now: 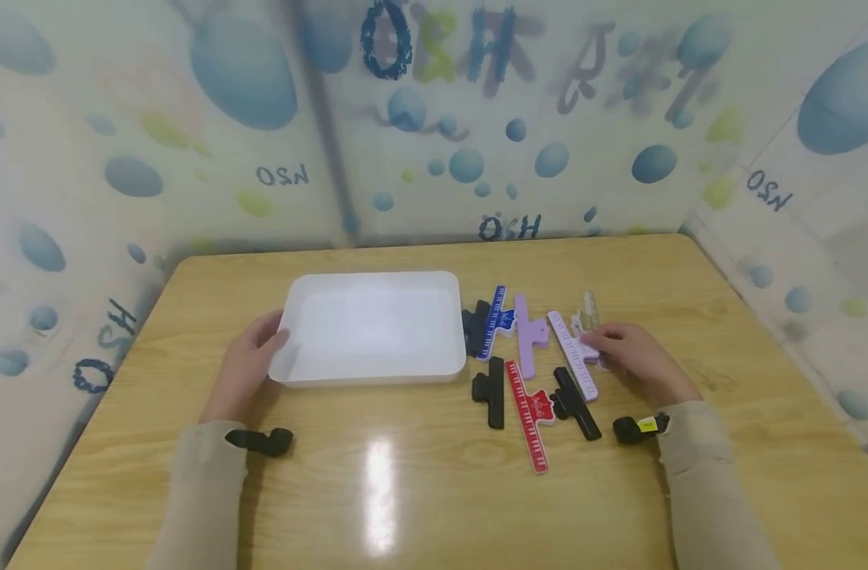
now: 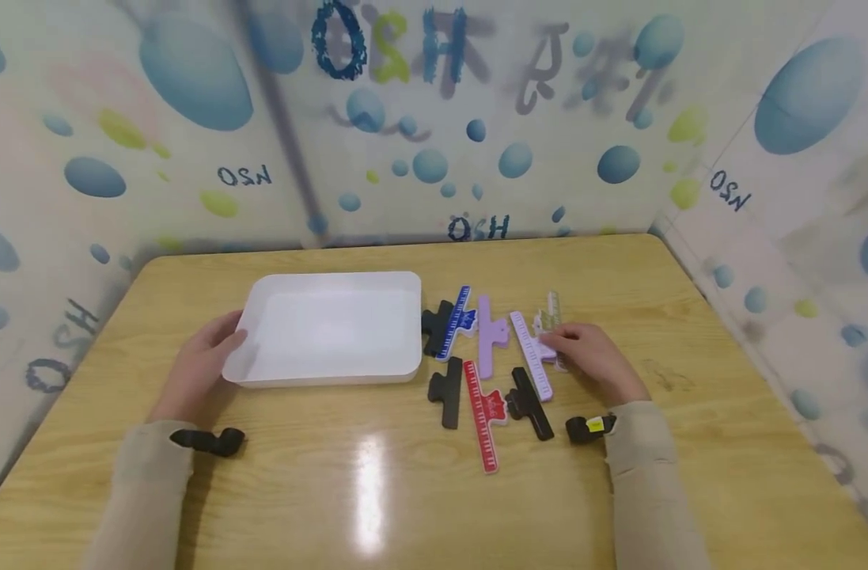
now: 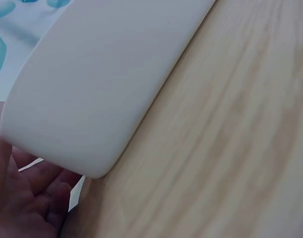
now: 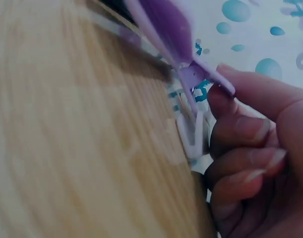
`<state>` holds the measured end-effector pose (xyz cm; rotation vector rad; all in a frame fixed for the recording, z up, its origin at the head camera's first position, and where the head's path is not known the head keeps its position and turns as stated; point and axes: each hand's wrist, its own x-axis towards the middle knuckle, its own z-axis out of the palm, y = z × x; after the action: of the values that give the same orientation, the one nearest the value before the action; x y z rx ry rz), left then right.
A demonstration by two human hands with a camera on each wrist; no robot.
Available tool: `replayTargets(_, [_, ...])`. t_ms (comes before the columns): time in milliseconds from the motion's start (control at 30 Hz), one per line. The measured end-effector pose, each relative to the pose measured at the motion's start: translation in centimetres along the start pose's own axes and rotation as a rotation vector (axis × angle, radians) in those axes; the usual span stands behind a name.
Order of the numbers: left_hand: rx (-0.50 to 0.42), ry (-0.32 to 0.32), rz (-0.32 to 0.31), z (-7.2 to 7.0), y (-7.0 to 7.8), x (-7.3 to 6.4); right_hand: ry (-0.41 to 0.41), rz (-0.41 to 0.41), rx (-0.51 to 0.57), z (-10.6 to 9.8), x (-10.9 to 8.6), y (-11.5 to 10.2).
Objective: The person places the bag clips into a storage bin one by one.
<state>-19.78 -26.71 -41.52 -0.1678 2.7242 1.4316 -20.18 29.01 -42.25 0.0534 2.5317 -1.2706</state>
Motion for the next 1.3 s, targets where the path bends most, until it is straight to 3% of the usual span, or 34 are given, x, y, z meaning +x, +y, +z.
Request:
replayTargets(200, [-0.027,0.025,-0.050,0.0,0.0,-0.6,-0.023,0.028,0.161,-0.7,-0.3,0.2])
replayTargets(367, [-0.014,0.034,-0.027,-0.8,0.1,-0.3,-0.009,0.025,0.206,-0.4,-0.5,0.0])
replayTargets(533, [-0.011,0.001,-0.032,-1.2,-0.1,-0.1,0.018,0.009,0.248,-0.1,-0.8,-0.2])
replayTargets(667, [-0.053,-0.030,-0.048,-1.1,-0.3,-0.4,0.040,0.050,0.367,0.1,-1.1,-0.7])
replayTargets(867, [-0.072,-0.021,-0.049,-1.0,-0.7,-0.9,0.043,-0.048,0.305,0.6,-1.2,-2.3])
replayTargets(1000, [-0.071,0.001,-0.055,-1.1,-0.7,-1.0,0.035,-0.087,0.322,1.2,-1.0,-3.7])
replayTargets(1167, [-0.075,0.021,-0.082,-1.0,-0.6,-1.1,0.065,-0.103,0.300,2.0,-0.4,-6.3])
replayTargets(1300, [-0.094,0.031,-0.111,-0.9,-0.5,-1.1,0.079,-0.153,0.344,2.9,0.0,-8.8])
